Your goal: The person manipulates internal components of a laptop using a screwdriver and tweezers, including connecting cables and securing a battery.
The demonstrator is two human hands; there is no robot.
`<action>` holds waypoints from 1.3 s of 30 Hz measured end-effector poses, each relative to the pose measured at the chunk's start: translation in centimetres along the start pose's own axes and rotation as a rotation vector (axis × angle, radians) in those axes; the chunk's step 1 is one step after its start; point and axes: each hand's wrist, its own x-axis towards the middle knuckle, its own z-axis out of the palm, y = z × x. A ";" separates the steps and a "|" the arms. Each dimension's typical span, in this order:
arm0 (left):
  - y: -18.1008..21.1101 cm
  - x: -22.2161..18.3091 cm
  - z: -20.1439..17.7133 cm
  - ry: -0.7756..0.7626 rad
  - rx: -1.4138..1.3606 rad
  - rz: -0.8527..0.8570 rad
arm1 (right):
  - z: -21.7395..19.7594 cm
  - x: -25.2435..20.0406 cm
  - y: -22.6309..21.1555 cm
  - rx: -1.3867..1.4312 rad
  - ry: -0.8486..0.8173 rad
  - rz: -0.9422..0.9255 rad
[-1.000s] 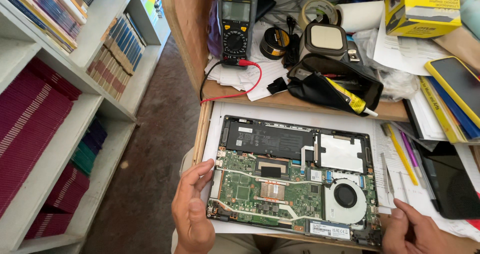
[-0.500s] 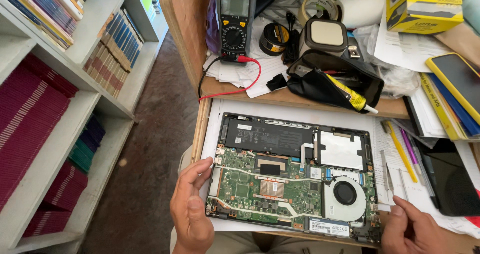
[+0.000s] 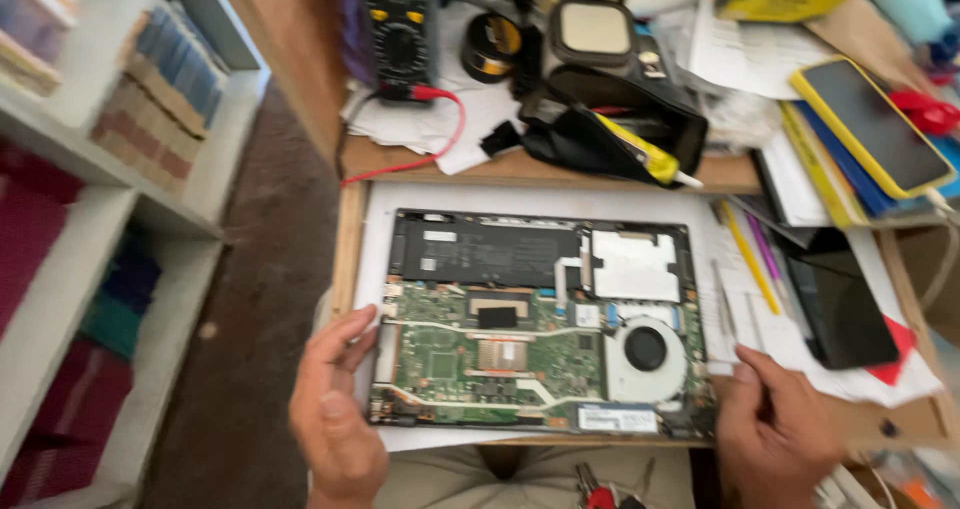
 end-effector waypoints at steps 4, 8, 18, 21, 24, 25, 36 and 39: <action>0.3 0.0 0.4 0.025 0.013 -0.056 | -0.4 0.4 0.8 -0.045 -0.049 -0.102; -0.2 -0.3 0.4 0.035 -0.016 -0.053 | -0.6 0.5 1.1 -0.060 -0.069 -0.108; 0.8 -0.3 1.3 0.069 0.073 -0.092 | -0.7 0.8 0.8 -0.052 -0.058 -0.098; -0.3 -0.5 1.1 0.050 0.053 -0.080 | -0.7 1.2 0.6 -0.039 -0.055 -0.076; -1.8 -0.9 1.0 0.060 0.013 -0.067 | -1.0 1.4 0.3 -0.028 -0.042 -0.093; -2.2 -1.1 1.0 0.081 0.012 -0.074 | -1.2 1.4 0.3 0.010 -0.018 -0.094; -2.6 -1.2 1.2 0.066 0.051 -0.092 | -4.7 -4.1 -4.9 0.163 -0.213 -0.061; -3.3 -1.5 1.0 0.101 0.028 -0.081 | -3.8 -7.1 -5.6 0.071 -0.442 0.253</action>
